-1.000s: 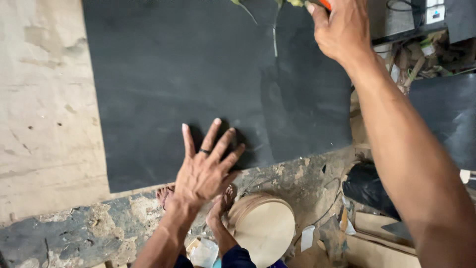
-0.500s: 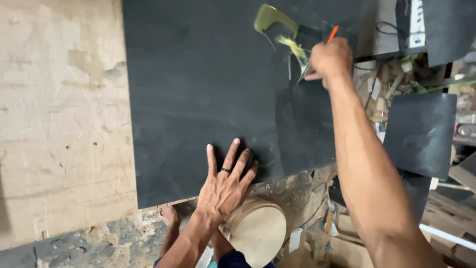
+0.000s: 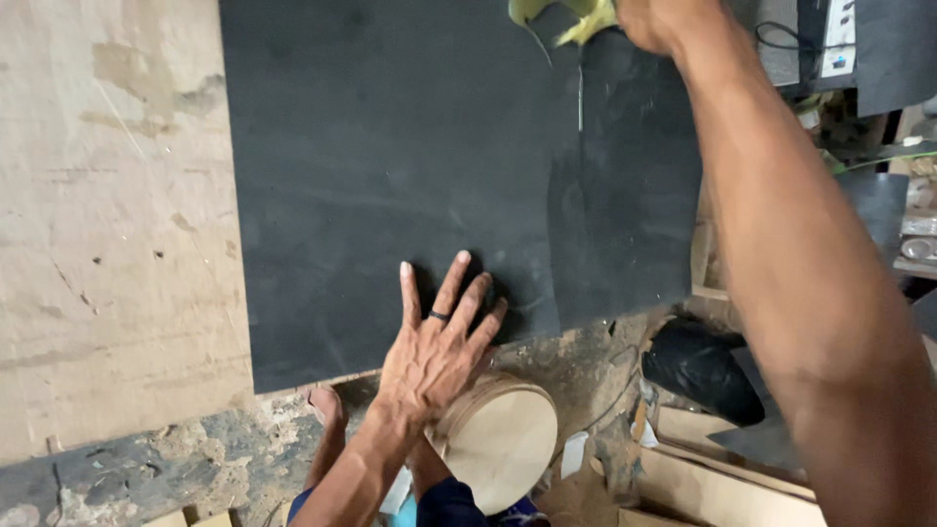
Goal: The person applies yellow adhesive onto black sheets using a scraper and a small brush, spreading the liquid across different sections of the material.
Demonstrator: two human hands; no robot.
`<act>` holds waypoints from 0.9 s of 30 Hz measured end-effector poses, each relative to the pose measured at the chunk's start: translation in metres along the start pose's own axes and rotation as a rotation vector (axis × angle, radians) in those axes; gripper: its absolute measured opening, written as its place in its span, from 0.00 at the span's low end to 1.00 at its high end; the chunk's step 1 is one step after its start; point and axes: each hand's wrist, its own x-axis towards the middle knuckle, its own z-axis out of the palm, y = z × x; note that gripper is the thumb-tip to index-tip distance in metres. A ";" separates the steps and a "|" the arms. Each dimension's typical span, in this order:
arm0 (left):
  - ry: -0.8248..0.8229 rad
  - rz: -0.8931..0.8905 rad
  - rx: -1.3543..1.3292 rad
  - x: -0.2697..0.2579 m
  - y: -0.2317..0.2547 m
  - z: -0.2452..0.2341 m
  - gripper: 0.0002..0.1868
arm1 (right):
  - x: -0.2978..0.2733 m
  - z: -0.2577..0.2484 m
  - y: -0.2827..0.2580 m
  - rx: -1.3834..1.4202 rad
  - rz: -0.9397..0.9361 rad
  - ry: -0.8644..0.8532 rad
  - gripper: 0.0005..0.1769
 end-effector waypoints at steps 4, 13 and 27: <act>0.032 -0.004 0.038 -0.001 0.000 0.005 0.25 | -0.100 -0.142 0.019 1.119 0.538 0.259 0.19; -0.119 -0.087 -0.039 0.001 0.009 0.004 0.31 | -0.200 -0.226 -0.046 1.555 0.276 0.483 0.16; 0.001 -0.059 -0.021 -0.004 0.021 0.005 0.28 | -0.274 -0.269 -0.111 1.384 0.376 0.532 0.26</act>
